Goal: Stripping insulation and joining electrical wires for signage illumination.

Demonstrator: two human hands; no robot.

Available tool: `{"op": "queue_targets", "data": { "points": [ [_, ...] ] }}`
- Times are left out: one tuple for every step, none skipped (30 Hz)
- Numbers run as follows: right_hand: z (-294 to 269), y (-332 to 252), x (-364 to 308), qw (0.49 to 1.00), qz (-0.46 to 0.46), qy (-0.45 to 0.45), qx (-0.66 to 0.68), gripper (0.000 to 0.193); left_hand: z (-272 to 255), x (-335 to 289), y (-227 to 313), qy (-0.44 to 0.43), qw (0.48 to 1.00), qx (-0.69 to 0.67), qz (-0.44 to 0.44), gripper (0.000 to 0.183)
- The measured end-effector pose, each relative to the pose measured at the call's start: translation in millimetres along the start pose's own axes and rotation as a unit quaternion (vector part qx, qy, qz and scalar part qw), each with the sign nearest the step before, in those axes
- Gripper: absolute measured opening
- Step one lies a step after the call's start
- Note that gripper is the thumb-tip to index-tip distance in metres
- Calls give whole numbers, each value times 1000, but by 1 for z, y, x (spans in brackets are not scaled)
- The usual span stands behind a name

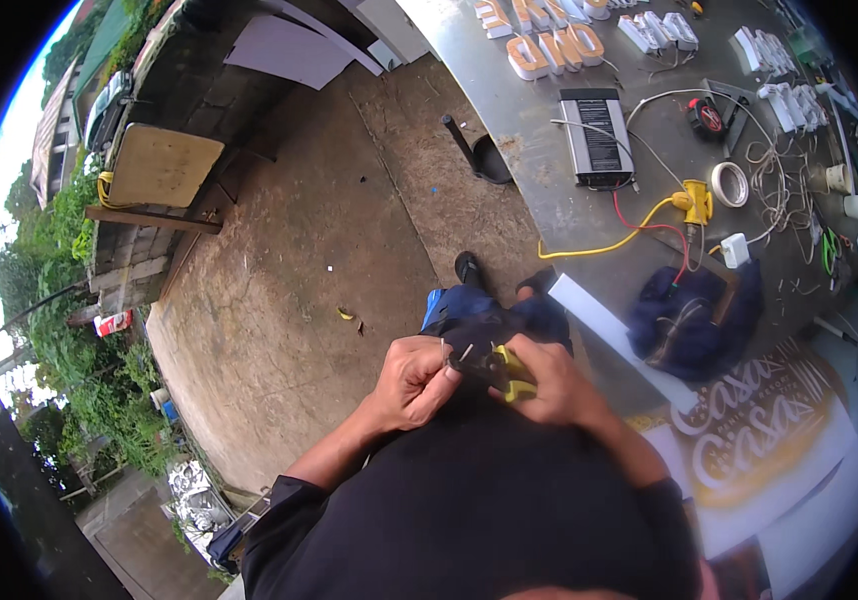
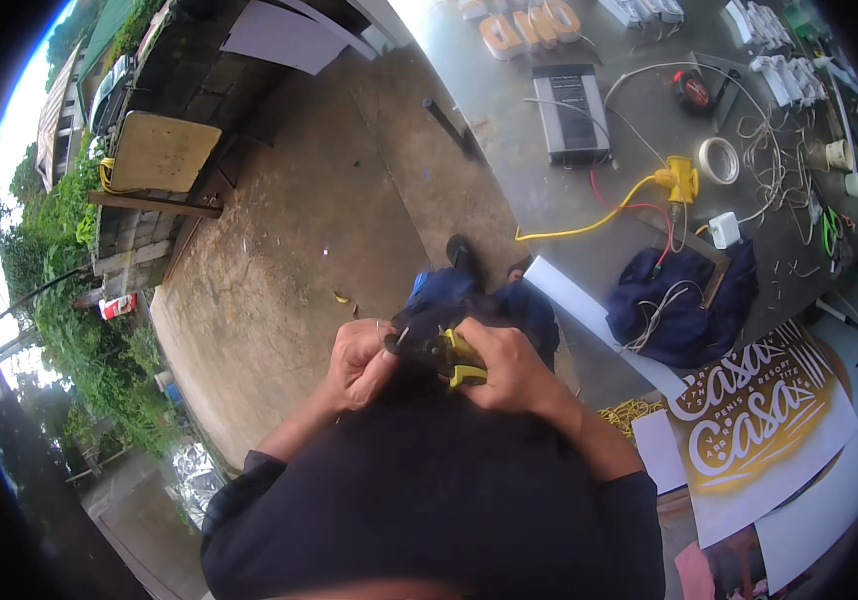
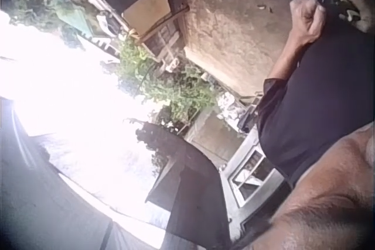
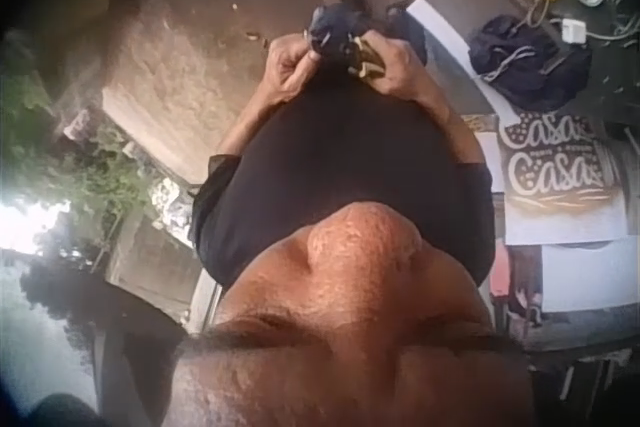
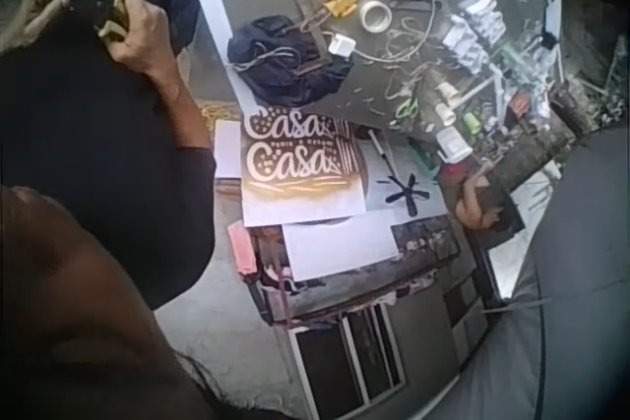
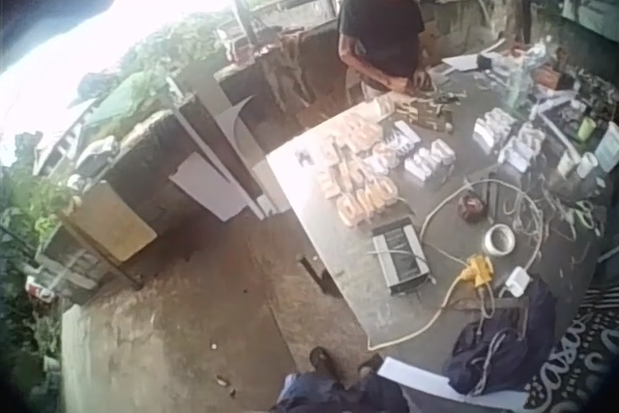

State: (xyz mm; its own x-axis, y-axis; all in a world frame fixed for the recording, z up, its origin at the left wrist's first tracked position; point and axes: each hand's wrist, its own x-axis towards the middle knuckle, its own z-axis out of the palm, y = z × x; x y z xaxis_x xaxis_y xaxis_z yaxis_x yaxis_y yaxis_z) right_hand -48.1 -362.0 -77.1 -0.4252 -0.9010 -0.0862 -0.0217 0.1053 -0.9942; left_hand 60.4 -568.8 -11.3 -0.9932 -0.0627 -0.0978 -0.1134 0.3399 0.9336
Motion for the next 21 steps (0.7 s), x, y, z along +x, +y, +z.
{"op": "queue_targets", "data": {
  "points": [
    [6,-2,4,1000,12,-11,-8,37,-6,-7,-3,10,1000,-4,-5,20],
    [13,-3,8,1000,15,-21,-10,37,-12,-14,-6,22,1000,11,-2,20],
    [20,-4,13,999,18,-29,-23,38,-18,-21,-10,34,999,26,2,20],
    [28,-5,17,998,22,-36,-36,39,-26,-30,-16,41,999,20,-1,20],
    [35,-7,21,998,25,-44,-40,39,-35,-39,-23,40,997,60,20,22],
    [43,-9,25,997,29,-53,-43,39,-43,-47,-29,39,993,99,42,25],
    [51,-12,29,996,32,-62,-46,39,-49,-54,-34,46,994,93,40,25],
    [60,-14,32,996,36,-70,-51,39,-56,-62,-38,56,989,116,72,27],
    [69,-17,36,996,36,-70,-48,40,-63,-70,-43,65,983,140,103,30],
    [78,-19,40,996,37,-70,-45,41,-70,-78,-49,74,983,135,101,30],
    [88,-21,43,995,39,-77,-51,41,-77,-86,-54,80,980,136,118,31],
    [97,-22,46,995,37,-76,-61,41,-84,-95,-59,86,978,138,134,32],
    [106,-24,49,994,34,-75,-71,42,-91,-103,-63,96,977,135,133,32],
    [115,-26,53,993,33,-83,-77,42,-98,-111,-65,91,977,130,139,32],
    [123,-28,57,993,32,-88,-76,42,-105,-119,-67,86,978,127,145,31],
    [131,-30,61,992,30,-93,-75,41,-109,-127,-70,96,977,126,143,31],
    [139,-31,66,991,28,-101,-79,41,-114,-135,-73,109,976,116,150,31],
    [147,-32,71,990,21,-112,-84,42,-119,-143,-76,121,974,107,156,31],
    [154,-34,75,988,13,-123,-89,42,-124,-152,-77,130,973,108,155,31],
    [161,-35,80,987,10,-131,-91,42,-129,-162,-79,137,973,106,150,31],
    [168,-37,84,986,13,-144,-88,42,-133,-170,-80,143,973,104,146,32]
  ]
}}
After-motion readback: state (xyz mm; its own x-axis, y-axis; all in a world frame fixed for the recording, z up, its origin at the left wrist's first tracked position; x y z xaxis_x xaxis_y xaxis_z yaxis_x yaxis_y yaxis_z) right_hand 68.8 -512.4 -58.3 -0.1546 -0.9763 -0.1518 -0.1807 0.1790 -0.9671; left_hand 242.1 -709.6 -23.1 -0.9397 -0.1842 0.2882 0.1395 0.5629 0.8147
